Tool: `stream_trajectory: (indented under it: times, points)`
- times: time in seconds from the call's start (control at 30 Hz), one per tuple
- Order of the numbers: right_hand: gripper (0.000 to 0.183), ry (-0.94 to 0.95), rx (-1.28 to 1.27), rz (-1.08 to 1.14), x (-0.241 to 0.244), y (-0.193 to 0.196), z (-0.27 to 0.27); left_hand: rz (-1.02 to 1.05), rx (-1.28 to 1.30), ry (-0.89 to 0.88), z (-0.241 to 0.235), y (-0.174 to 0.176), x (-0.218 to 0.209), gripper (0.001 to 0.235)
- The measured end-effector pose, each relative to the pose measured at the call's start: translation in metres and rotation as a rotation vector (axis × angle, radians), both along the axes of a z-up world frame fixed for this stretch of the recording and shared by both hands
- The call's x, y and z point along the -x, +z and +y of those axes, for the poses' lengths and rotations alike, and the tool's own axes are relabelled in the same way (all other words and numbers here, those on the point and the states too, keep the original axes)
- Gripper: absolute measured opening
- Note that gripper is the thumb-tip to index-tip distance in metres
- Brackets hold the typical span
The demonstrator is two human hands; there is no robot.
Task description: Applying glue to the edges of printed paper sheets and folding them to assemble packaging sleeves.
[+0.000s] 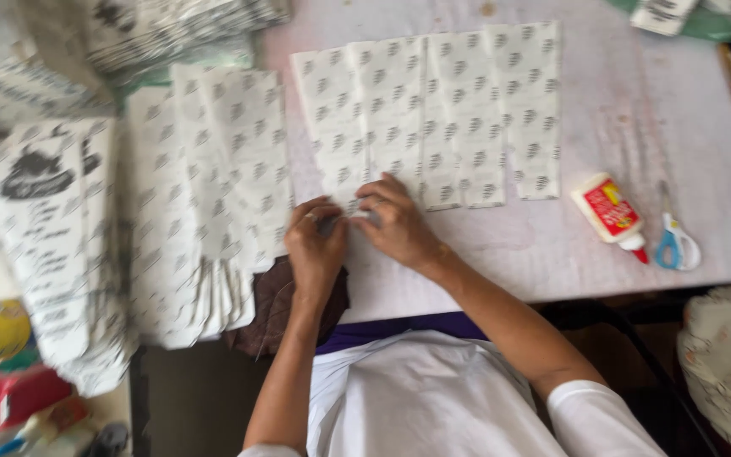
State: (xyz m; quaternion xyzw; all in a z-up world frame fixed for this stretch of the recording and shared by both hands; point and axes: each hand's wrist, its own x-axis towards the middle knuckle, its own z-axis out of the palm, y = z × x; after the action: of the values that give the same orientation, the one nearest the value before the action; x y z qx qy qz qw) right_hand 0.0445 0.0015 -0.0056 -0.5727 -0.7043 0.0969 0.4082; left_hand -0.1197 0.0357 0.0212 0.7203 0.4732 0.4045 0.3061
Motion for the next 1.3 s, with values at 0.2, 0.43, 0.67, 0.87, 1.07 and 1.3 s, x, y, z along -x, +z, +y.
stream_trajectory:
  times: [0.2, 0.43, 0.67, 0.87, 1.07, 1.3]
  points:
    - [0.012, -0.021, 0.081, 0.162, -0.005, -0.014, 0.002, 0.037, 0.05, -0.095, 0.003, 0.006, 0.002, 0.013]
    - [0.018, 0.022, 0.019, 0.269, -0.015, -0.004, -0.012, 0.188, -0.061, -0.17, -0.01, 0.031, -0.01, 0.036]
    - [0.035, -0.378, -0.065, 0.071, -0.182, 0.045, -0.133, 0.34, -0.108, -0.204, -0.013, 0.014, -0.007, 0.044]
    - [0.069, -0.767, 0.727, -0.203, -0.236, 0.094, -0.183, 0.182, -0.206, -0.149, -0.017, -0.015, -0.078, 0.039]
    - [0.067, -0.674, 0.58, -0.116, -0.263, 0.07, -0.192, -0.01, -0.47, -0.388, -0.029, -0.021, -0.213, 0.009]
    - [0.058, -0.662, -0.179, 0.836, -0.262, 0.037, -0.19, 0.287, -0.346, -0.57, -0.039, -0.041, -0.274, 0.008]
